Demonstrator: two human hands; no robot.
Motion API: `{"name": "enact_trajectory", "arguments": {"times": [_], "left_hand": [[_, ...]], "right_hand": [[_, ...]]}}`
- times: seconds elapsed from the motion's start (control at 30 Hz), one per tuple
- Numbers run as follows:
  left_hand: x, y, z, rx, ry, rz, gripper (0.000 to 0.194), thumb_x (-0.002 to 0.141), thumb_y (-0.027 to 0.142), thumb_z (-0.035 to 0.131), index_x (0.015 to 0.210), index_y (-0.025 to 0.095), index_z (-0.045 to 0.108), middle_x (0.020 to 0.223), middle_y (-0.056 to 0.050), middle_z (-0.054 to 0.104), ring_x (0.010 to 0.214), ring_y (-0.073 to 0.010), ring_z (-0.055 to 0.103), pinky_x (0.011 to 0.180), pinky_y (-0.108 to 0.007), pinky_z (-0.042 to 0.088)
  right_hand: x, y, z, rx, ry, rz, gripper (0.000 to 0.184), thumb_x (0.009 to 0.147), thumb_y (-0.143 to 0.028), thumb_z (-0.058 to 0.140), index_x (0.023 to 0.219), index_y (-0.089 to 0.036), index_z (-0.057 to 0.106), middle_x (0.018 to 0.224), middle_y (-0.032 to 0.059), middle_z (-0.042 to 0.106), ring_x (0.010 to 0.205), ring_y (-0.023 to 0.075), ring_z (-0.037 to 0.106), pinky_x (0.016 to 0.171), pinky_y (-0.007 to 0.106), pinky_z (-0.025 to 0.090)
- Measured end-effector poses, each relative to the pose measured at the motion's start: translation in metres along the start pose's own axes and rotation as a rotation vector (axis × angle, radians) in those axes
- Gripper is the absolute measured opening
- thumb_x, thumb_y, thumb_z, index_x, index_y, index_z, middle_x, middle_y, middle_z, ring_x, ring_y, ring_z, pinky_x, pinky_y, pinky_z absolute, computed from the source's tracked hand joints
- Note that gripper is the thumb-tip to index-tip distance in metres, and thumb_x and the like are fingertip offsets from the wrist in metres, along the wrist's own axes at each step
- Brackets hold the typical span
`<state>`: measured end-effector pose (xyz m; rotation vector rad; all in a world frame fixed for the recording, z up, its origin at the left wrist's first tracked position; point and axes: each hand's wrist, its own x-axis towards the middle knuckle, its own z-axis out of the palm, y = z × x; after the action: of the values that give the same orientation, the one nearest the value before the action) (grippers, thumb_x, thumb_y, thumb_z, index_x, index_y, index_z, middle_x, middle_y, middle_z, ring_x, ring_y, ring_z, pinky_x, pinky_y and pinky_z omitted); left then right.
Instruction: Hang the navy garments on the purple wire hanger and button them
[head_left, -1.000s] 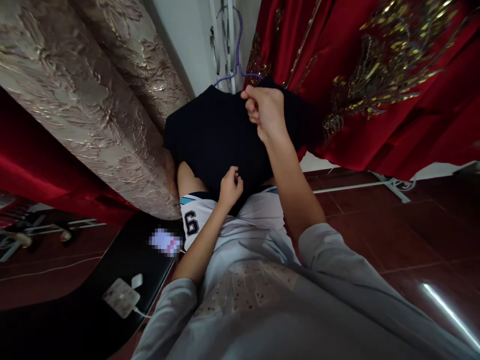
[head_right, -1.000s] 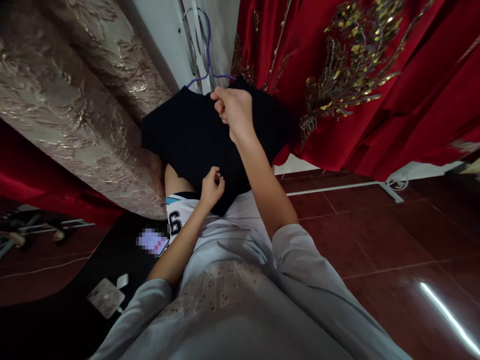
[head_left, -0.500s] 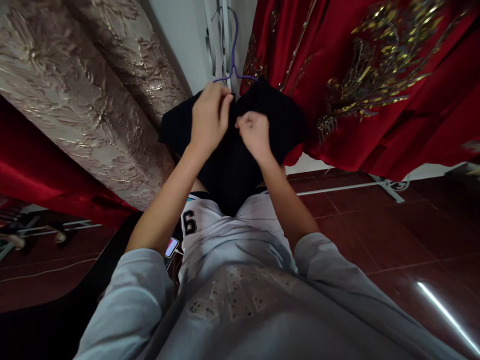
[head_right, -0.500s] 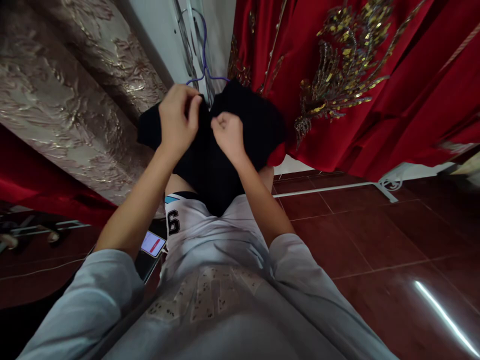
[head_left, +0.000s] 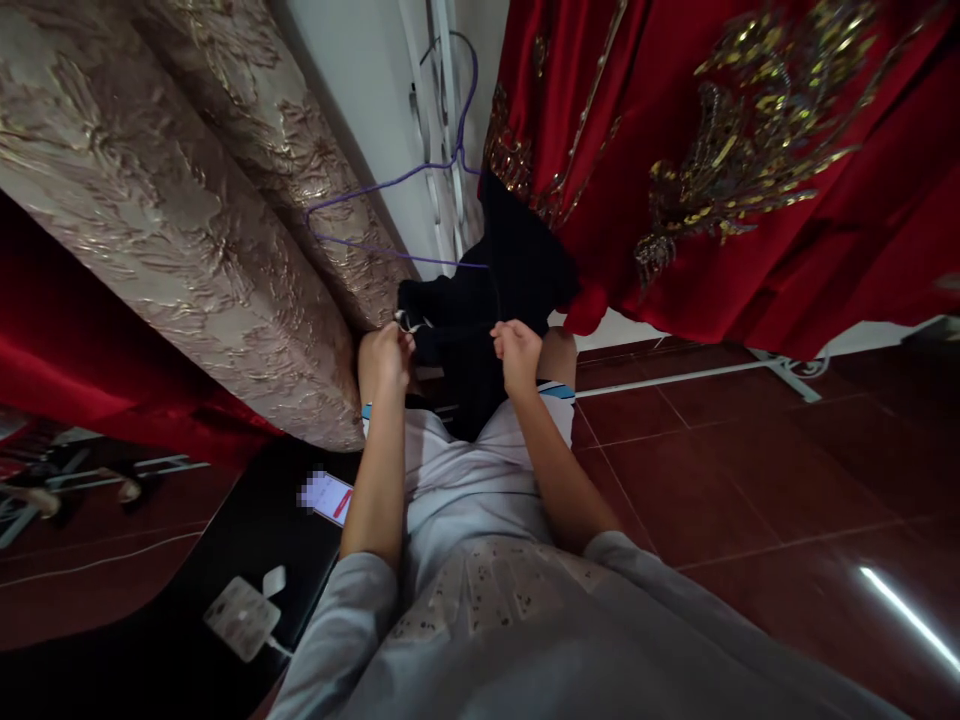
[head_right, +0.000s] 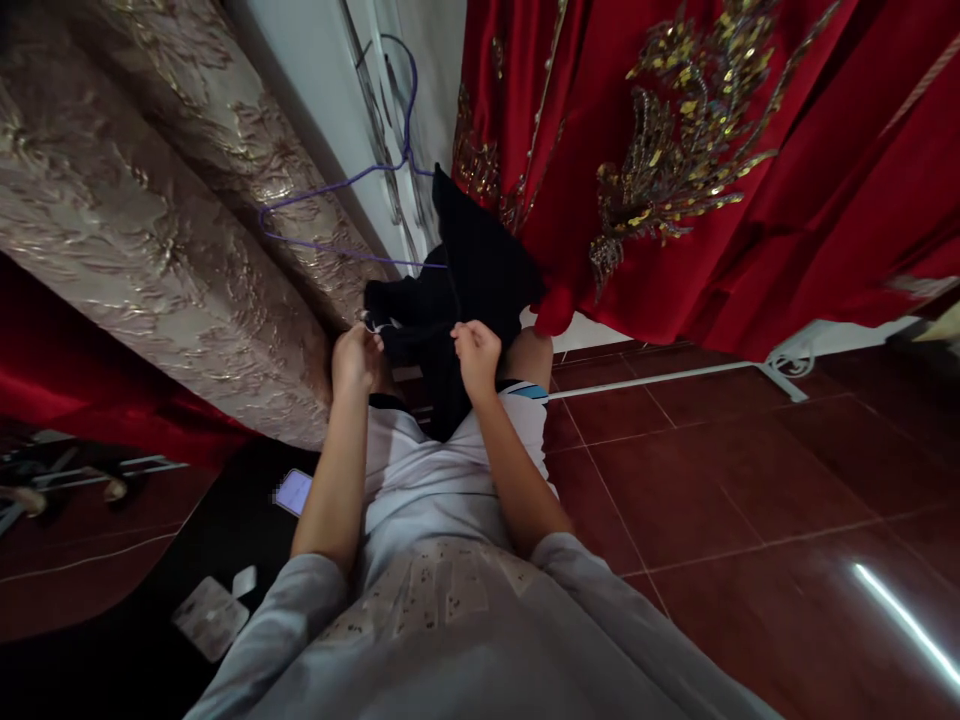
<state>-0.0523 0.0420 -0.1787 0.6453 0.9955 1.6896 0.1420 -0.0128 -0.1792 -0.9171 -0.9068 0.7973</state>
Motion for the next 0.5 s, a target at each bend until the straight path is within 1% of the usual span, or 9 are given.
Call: {"name": "enact_trajectory", "arguments": {"times": [0.03, 0.1, 0.17, 0.23, 0.27, 0.33, 0.4, 0.43, 0.5], "left_hand": [[-0.008, -0.002, 0.007, 0.01, -0.059, 0.032, 0.024, 0.089, 0.028, 0.075, 0.08, 0.016, 0.055, 0.072, 0.0, 0.058, 0.064, -0.0114, 0.061, 0.07, -0.02, 0.051], [-0.023, 0.007, 0.028, 0.075, -0.245, 0.168, 0.028, 0.089, 0.039, 0.077, 0.087, 0.018, 0.06, 0.082, -0.002, 0.063, 0.076, -0.0138, 0.066, 0.078, -0.023, 0.055], [-0.038, 0.026, 0.05, 0.208, -0.467, 0.364, 0.035, 0.091, 0.053, 0.073, 0.091, 0.019, 0.063, 0.091, -0.004, 0.065, 0.086, -0.0165, 0.067, 0.083, -0.026, 0.055], [-0.054, 0.046, 0.069, 0.42, -0.635, 0.601, 0.041, 0.095, 0.06, 0.066, 0.095, 0.019, 0.065, 0.096, -0.006, 0.067, 0.093, -0.0194, 0.066, 0.088, -0.03, 0.055], [-0.06, 0.054, 0.074, 0.529, -0.687, 0.714, 0.043, 0.097, 0.061, 0.063, 0.098, 0.018, 0.067, 0.1, -0.008, 0.067, 0.097, -0.0211, 0.066, 0.092, -0.032, 0.054], [-0.067, 0.06, 0.076, 0.684, -0.761, 0.852, 0.047, 0.101, 0.063, 0.057, 0.111, 0.018, 0.068, 0.114, -0.011, 0.067, 0.111, -0.0243, 0.063, 0.104, -0.036, 0.049], [-0.065, 0.053, 0.065, 0.75, -0.826, 0.803, 0.058, 0.103, 0.068, 0.045, 0.126, 0.018, 0.064, 0.131, -0.013, 0.062, 0.126, -0.026, 0.057, 0.115, -0.039, 0.042], [-0.061, 0.046, 0.056, 0.77, -0.857, 0.72, 0.065, 0.103, 0.072, 0.039, 0.13, 0.018, 0.062, 0.135, -0.013, 0.061, 0.131, -0.0264, 0.055, 0.118, -0.039, 0.04], [-0.053, 0.028, 0.037, 0.812, -0.897, 0.539, 0.079, 0.101, 0.079, 0.025, 0.127, 0.016, 0.064, 0.132, -0.014, 0.064, 0.131, -0.028, 0.056, 0.118, -0.041, 0.04]], "right_hand": [[0.001, -0.001, -0.008, -0.036, 0.009, -0.031, 0.03, 0.086, -0.045, 0.062, 0.073, -0.019, 0.056, 0.064, -0.0019, 0.052, 0.059, 0.0101, 0.048, 0.057, 0.023, 0.039], [0.004, -0.006, -0.015, -0.115, -0.057, -0.112, 0.028, 0.084, -0.046, 0.068, 0.086, -0.019, 0.061, 0.079, 0.0017, 0.063, 0.076, 0.0141, 0.06, 0.074, 0.026, 0.049], [0.005, -0.015, -0.007, -0.173, -0.226, -0.18, 0.041, 0.079, -0.046, 0.076, 0.107, -0.02, 0.062, 0.106, 0.0066, 0.069, 0.101, 0.0193, 0.065, 0.093, 0.031, 0.051], [0.004, -0.024, 0.008, -0.183, -0.419, -0.213, 0.051, 0.078, -0.043, 0.078, 0.119, -0.019, 0.059, 0.122, 0.0092, 0.067, 0.116, 0.0232, 0.062, 0.104, 0.035, 0.048], [0.004, -0.029, 0.014, -0.176, -0.489, -0.212, 0.047, 0.08, -0.041, 0.074, 0.118, -0.018, 0.059, 0.12, 0.0092, 0.067, 0.115, 0.024, 0.062, 0.103, 0.036, 0.049], [0.004, -0.041, 0.019, -0.171, -0.561, -0.161, 0.026, 0.085, -0.038, 0.062, 0.101, -0.016, 0.061, 0.101, 0.0066, 0.069, 0.098, 0.0222, 0.064, 0.089, 0.034, 0.053], [0.006, -0.056, 0.015, -0.208, -0.61, -0.088, 0.016, 0.084, -0.032, 0.055, 0.08, -0.017, 0.057, 0.076, 0.0018, 0.061, 0.075, 0.0174, 0.059, 0.07, 0.029, 0.051], [0.009, -0.064, 0.011, -0.244, -0.654, -0.074, 0.015, 0.082, -0.03, 0.055, 0.073, -0.018, 0.053, 0.069, -0.0002, 0.055, 0.068, 0.0152, 0.054, 0.064, 0.027, 0.047], [0.017, -0.076, 0.005, -0.323, -0.784, -0.117, 0.016, 0.078, -0.025, 0.056, 0.065, -0.018, 0.049, 0.062, -0.0019, 0.049, 0.062, 0.0133, 0.049, 0.061, 0.025, 0.044]]}}
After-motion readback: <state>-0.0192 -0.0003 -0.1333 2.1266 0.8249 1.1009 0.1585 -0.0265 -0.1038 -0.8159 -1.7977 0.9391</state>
